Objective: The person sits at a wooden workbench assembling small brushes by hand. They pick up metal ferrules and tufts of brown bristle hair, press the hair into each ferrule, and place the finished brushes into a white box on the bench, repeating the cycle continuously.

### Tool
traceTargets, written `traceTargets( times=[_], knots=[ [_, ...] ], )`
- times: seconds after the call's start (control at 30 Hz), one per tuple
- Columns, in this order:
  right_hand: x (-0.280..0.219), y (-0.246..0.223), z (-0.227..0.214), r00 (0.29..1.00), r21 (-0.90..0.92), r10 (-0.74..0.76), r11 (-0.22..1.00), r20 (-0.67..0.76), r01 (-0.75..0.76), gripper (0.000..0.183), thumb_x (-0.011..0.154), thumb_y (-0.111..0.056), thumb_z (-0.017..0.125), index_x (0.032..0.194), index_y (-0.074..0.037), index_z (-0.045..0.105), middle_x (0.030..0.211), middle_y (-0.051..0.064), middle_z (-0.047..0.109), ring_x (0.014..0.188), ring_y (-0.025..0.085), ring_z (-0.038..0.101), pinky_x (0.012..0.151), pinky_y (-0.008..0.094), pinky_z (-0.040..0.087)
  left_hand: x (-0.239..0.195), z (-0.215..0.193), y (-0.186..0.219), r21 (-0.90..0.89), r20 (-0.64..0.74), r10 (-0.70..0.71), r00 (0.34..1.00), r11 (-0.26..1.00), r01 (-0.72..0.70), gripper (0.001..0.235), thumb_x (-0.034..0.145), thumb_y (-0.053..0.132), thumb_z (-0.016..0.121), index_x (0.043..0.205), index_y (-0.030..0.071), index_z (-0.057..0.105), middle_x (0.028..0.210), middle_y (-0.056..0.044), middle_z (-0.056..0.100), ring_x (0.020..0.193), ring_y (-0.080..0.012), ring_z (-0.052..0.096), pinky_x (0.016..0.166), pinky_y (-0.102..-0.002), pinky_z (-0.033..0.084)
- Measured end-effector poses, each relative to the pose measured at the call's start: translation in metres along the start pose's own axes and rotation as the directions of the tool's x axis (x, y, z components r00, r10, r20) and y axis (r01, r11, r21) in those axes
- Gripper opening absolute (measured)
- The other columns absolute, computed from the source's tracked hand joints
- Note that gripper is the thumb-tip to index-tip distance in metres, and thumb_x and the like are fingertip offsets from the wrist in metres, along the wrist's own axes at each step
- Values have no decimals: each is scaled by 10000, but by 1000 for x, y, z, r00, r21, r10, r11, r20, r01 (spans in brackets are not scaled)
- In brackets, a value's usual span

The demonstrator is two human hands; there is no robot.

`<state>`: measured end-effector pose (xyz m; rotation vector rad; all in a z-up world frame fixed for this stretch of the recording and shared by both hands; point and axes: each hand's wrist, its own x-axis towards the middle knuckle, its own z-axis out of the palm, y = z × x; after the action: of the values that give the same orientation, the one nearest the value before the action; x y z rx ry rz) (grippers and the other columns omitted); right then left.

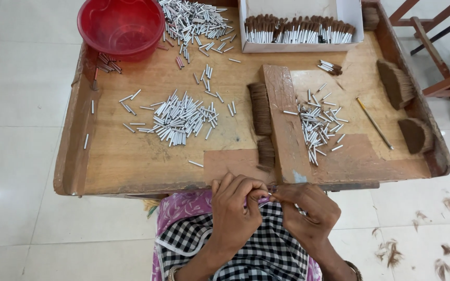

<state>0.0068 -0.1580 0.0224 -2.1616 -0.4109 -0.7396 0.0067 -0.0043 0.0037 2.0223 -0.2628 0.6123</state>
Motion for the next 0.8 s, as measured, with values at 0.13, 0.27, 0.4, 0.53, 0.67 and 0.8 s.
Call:
traceTargets(
  times=[0.13, 0.27, 0.4, 0.53, 0.67, 0.8],
  knots=[
    [-2, 4, 0, 998, -41, -67, 997, 13, 68, 192, 729, 111, 768, 803, -65, 745, 813, 29, 771, 767, 124, 746, 686, 252, 541, -7, 3, -6, -24, 16, -31, 999, 999, 32, 106, 870, 5, 699, 847, 106, 673, 834, 44, 710, 766, -178, 578, 754, -357, 353],
    [12, 19, -14, 993, -117, -114, 987, 6, 114, 242, 805, 92, 753, 874, -137, 785, 915, -21, 778, 1037, 168, 744, 900, 296, 555, 2, 4, -2, -13, 52, -3, 999, 1000, 4, 219, 935, 62, 665, 1153, 82, 674, 1088, -52, 749, 1017, -238, 643, 944, -403, 404],
    [41, 11, -17, 996, -454, -82, 889, -32, 58, 223, 849, -71, 855, 1061, -117, 805, 1267, 7, 711, 1440, 298, 510, 1238, 506, 327, 7, 11, -3, 108, 52, 66, 996, 992, -72, 516, 996, 71, 588, 1481, -37, 447, 1441, -255, 573, 1370, -396, 508, 1174, -484, 303],
    [52, 11, 2, 986, -481, -54, 868, 155, 123, 216, 852, -249, 823, 1050, -167, 805, 1644, 91, 391, 1558, 414, 134, 1230, 643, -12, 4, 12, -2, 72, 153, 5, 988, 997, -16, 622, 975, 69, 550, 1541, -81, 339, 1458, -264, 510, 1411, -388, 473, 1227, -520, 253],
    [57, 11, 18, 954, -476, -7, 866, 301, 157, 103, 845, -210, 793, 932, -158, 810, 1645, 47, 413, 1587, 405, 152, 1243, 638, -48, 17, 8, -2, 159, 125, -72, 989, 986, 52, 496, 979, 94, 592, 1459, 2, 503, 1366, -150, 603, 1257, -306, 527, 1039, -483, 358],
    [57, 12, 15, 944, -493, -4, 852, 329, 175, 117, 823, -179, 782, 931, -144, 814, 1630, 31, 430, 1578, 379, 201, 1247, 634, -37, 31, 21, -15, 233, 88, -15, 996, 972, -6, 343, 937, 159, 661, 1271, 81, 641, 1289, -95, 615, 1219, -296, 509, 958, -465, 374]
  ],
)
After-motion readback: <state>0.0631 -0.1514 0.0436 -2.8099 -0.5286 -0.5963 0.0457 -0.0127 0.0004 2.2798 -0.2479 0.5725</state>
